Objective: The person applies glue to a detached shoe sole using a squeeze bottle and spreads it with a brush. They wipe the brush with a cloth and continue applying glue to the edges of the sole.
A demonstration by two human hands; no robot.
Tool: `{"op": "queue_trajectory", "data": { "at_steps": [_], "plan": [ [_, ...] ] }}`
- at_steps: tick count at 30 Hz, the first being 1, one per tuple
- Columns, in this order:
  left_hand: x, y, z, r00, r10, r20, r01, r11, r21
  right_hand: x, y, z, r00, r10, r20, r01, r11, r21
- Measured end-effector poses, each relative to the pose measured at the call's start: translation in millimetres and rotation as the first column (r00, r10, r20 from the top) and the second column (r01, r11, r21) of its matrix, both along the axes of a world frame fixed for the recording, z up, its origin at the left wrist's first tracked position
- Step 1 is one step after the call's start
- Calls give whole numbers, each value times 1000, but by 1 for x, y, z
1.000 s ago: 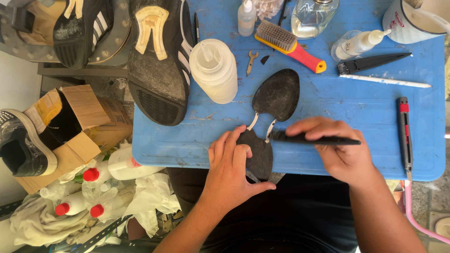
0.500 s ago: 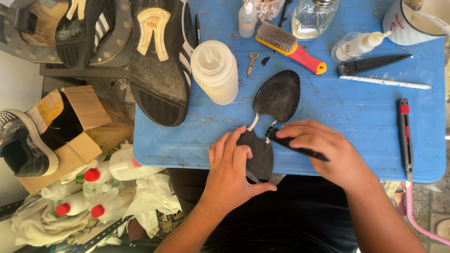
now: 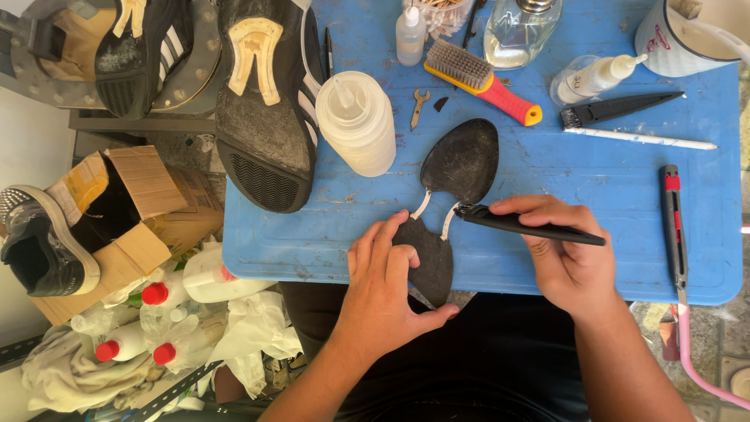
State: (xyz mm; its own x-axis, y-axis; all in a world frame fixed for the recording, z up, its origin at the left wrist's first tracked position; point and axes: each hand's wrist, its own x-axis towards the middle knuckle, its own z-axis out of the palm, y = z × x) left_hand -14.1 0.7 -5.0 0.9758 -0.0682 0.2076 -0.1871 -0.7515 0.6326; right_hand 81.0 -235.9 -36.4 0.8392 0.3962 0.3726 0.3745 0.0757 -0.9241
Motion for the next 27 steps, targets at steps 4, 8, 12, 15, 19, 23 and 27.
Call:
{"op": "queue_trajectory", "data": {
  "at_steps": [4,8,12,15,19,23,27],
  "plan": [
    [0,11,7,1000,-5,24,8,992,-124,-3,2,-2,989,-82,-122,95,990,105],
    [4,22,9,993,41,-108,-79,919,-386,-2,1,-10,934,-7,-357,178,876,448],
    [9,21,11,996,61,-60,-78,938,-337,-1,-2,-20,893,57,-446,203,833,514],
    [7,16,16,998,34,-61,-44,983,-176,-1,-6,-26,838,52,-543,281,812,511],
    [6,19,19,998,58,39,-50,981,-187,2,-13,-32,771,110,-627,338,764,549],
    [29,25,5,916,370,155,-317,904,-286,2,-16,-35,768,137,-626,327,757,566],
    [74,38,-5,921,326,212,-222,889,-401,0,-17,-36,803,132,-581,293,761,579]
  ]
}}
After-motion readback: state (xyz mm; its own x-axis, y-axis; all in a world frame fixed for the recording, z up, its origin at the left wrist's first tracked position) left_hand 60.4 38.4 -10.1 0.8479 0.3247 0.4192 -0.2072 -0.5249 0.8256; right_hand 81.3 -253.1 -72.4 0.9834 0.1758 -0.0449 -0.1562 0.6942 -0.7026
